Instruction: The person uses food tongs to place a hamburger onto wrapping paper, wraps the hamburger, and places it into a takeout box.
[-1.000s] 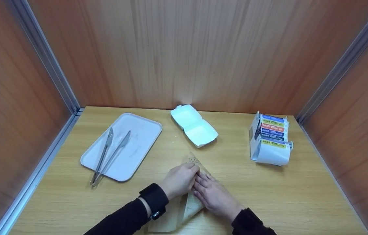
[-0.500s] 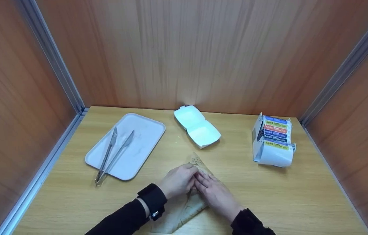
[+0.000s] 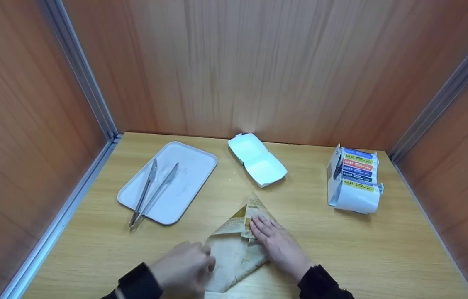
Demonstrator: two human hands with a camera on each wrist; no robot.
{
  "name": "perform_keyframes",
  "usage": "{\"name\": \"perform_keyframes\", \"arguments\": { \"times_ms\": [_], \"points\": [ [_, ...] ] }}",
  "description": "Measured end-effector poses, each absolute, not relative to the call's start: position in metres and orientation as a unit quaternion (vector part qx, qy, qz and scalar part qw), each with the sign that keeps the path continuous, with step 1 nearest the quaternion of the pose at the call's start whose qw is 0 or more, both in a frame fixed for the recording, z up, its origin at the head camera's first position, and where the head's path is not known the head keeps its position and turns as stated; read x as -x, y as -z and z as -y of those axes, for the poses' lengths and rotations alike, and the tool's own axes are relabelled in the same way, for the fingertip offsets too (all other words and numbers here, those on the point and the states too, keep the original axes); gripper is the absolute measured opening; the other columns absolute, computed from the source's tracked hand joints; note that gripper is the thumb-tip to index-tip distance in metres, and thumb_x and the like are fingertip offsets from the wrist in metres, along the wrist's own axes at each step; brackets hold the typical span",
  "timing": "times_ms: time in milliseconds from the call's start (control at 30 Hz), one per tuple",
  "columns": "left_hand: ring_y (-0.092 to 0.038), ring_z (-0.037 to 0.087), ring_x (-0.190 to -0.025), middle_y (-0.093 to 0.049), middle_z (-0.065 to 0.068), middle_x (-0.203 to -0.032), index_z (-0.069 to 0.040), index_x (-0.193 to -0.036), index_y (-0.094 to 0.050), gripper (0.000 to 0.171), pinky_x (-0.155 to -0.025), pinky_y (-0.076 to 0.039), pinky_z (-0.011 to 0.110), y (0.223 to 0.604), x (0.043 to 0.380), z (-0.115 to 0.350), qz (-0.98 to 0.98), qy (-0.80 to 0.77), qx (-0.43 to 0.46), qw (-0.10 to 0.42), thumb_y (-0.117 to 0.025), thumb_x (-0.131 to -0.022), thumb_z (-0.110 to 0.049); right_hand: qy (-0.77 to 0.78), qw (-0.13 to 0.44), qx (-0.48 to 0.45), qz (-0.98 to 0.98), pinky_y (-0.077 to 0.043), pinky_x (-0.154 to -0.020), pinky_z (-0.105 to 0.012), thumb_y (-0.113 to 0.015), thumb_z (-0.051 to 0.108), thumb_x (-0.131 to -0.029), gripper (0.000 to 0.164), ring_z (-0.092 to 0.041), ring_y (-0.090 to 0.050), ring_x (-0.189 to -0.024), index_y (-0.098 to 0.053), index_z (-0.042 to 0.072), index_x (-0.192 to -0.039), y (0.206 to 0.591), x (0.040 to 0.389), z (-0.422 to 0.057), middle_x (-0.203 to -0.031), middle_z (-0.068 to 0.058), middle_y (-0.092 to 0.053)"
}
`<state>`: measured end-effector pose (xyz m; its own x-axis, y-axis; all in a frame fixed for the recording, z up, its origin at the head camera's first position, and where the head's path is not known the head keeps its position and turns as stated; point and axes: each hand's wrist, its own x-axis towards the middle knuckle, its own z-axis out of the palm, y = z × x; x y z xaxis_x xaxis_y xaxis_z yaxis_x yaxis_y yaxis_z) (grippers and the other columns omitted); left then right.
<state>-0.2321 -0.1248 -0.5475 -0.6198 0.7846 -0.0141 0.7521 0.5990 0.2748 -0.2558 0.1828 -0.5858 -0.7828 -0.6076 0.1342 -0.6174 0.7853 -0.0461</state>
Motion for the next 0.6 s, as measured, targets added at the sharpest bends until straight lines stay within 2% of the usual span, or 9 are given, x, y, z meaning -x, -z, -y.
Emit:
{"name": "perform_keyframes", "arguments": {
  "times_ms": [100, 133, 233, 333, 467, 600],
  "points": [
    [-0.046, 0.003, -0.075, -0.057, -0.014, -0.085, -0.028, -0.097, -0.076, 0.037, -0.063, -0.028, 0.021, 0.559, 0.22, 0.136, -0.879, -0.064, -0.471, 0.018, -0.093, -0.072, -0.049, -0.048, 0.063, -0.324, 0.943, -0.041, -0.125, -0.052, -0.055, 0.016, -0.109, 0.049, -0.035, -0.048, -0.153, -0.053, 0.001, -0.155, 0.587, 0.255, -0.182, -0.164, -0.017, -0.05],
    [-0.045, 0.003, -0.074, -0.055, -0.014, -0.084, -0.027, -0.096, -0.074, 0.038, -0.062, -0.025, 0.02, 0.563, 0.218, 0.137, -0.874, -0.052, -0.483, -0.01, -0.092, -0.072, -0.05, -0.049, 0.069, -0.325, 0.942, -0.042, -0.124, -0.052, -0.057, 0.016, -0.108, 0.049, -0.035, -0.05, -0.152, -0.054, 0.0, -0.155, 0.587, 0.255, -0.182, -0.164, -0.017, -0.052],
    [-0.045, 0.005, -0.071, -0.054, -0.013, -0.082, -0.026, -0.089, -0.07, 0.033, -0.061, -0.018, 0.019, 0.575, 0.214, 0.139, -0.857, -0.042, -0.503, -0.101, -0.093, -0.07, -0.04, -0.05, 0.078, -0.328, 0.94, -0.043, -0.124, -0.052, -0.059, 0.016, -0.108, 0.049, -0.035, -0.051, -0.152, -0.056, 0.0, -0.153, 0.588, 0.255, -0.181, -0.162, -0.017, -0.053],
    [-0.046, 0.006, -0.067, -0.054, -0.012, -0.078, -0.024, -0.083, -0.066, 0.028, -0.059, -0.017, 0.019, 0.584, 0.215, 0.136, -0.844, -0.049, -0.507, -0.169, -0.09, -0.069, -0.028, -0.055, 0.073, -0.323, 0.942, -0.042, -0.125, -0.052, -0.058, 0.016, -0.108, 0.049, -0.035, -0.049, -0.153, -0.055, 0.0, -0.154, 0.589, 0.255, -0.181, -0.164, -0.016, -0.052],
    [-0.046, 0.008, -0.065, -0.053, -0.011, -0.075, -0.022, -0.079, -0.066, 0.023, -0.056, -0.016, 0.02, 0.592, 0.216, 0.133, -0.835, -0.05, -0.504, -0.217, -0.088, -0.074, -0.023, -0.064, 0.062, -0.313, 0.946, -0.04, -0.126, -0.052, -0.058, 0.017, -0.108, 0.05, -0.035, -0.047, -0.154, -0.054, 0.001, -0.155, 0.589, 0.254, -0.181, -0.166, -0.016, -0.049],
    [-0.046, 0.007, -0.065, -0.053, -0.011, -0.074, -0.021, -0.077, -0.066, 0.022, -0.055, -0.016, 0.02, 0.595, 0.218, 0.132, -0.835, -0.053, -0.497, -0.23, -0.088, -0.075, -0.021, -0.065, 0.064, -0.313, 0.945, -0.04, -0.126, -0.052, -0.059, 0.017, -0.108, 0.05, -0.034, -0.048, -0.154, -0.054, 0.001, -0.155, 0.59, 0.255, -0.181, -0.165, -0.016, -0.049]
  ]
}}
